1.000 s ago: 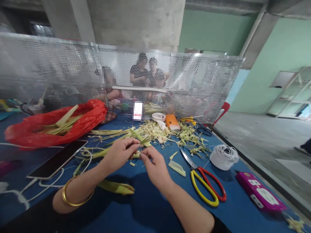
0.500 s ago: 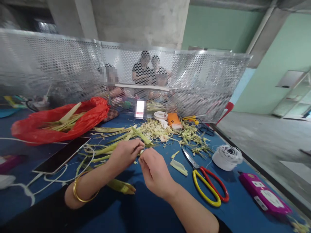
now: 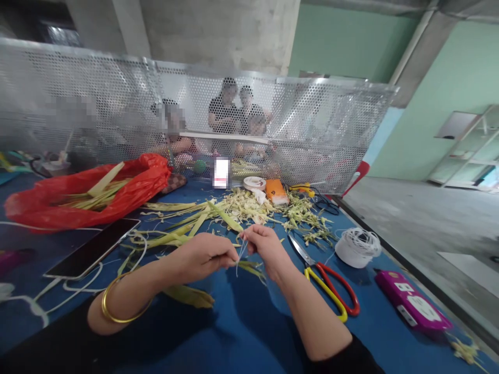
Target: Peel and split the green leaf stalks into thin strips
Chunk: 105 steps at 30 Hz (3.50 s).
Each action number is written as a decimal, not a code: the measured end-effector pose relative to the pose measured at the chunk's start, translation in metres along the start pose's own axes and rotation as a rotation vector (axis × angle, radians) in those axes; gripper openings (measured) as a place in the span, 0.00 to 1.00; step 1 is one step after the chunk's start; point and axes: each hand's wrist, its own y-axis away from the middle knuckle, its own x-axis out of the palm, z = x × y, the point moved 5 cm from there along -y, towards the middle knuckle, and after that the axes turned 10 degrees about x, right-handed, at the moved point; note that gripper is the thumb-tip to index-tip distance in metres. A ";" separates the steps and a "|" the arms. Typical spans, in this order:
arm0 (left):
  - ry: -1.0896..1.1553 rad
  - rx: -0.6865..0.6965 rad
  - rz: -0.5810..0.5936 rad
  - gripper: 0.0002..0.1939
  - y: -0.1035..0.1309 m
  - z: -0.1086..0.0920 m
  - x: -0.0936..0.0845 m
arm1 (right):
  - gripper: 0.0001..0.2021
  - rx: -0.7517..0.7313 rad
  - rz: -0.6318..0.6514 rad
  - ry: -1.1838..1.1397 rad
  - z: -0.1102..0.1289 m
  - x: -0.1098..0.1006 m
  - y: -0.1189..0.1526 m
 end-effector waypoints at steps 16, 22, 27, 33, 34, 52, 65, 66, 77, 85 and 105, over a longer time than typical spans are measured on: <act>-0.222 -0.410 -0.556 0.09 0.019 0.035 -0.043 | 0.10 -0.376 0.244 0.654 0.010 0.047 0.036; -0.382 -0.328 -0.241 0.09 0.011 0.033 -0.022 | 0.09 -0.638 0.087 0.527 0.027 0.044 0.050; -0.372 -0.026 0.153 0.09 0.003 0.011 0.007 | 0.08 -0.240 0.082 -0.021 0.018 0.018 0.024; 0.106 -0.198 -0.185 0.08 0.004 0.008 -0.022 | 0.09 0.057 0.220 -0.490 0.001 0.012 0.005; 0.162 -0.271 -0.287 0.08 0.006 0.013 -0.027 | 0.08 0.040 0.241 -0.494 0.002 0.015 0.006; 0.342 -0.546 -0.366 0.09 0.011 0.032 -0.019 | 0.09 -0.187 0.189 -0.248 0.008 0.033 0.024; 0.093 -0.596 -0.439 0.09 0.017 0.046 -0.025 | 0.09 -0.544 0.026 0.466 0.029 0.037 0.043; 0.130 -0.605 -0.456 0.08 0.017 0.047 -0.023 | 0.09 -0.513 0.039 0.442 0.028 0.037 0.043; 1.444 -0.929 -0.603 0.04 0.018 0.032 0.015 | 0.07 -0.657 0.112 0.513 0.050 0.031 0.061; 1.354 -1.091 -0.611 0.04 0.023 0.043 0.066 | 0.09 -0.036 0.151 0.174 0.017 0.021 0.030; 1.155 -0.580 -0.106 0.05 0.005 0.002 0.039 | 0.10 0.147 0.156 -0.350 0.009 0.002 0.008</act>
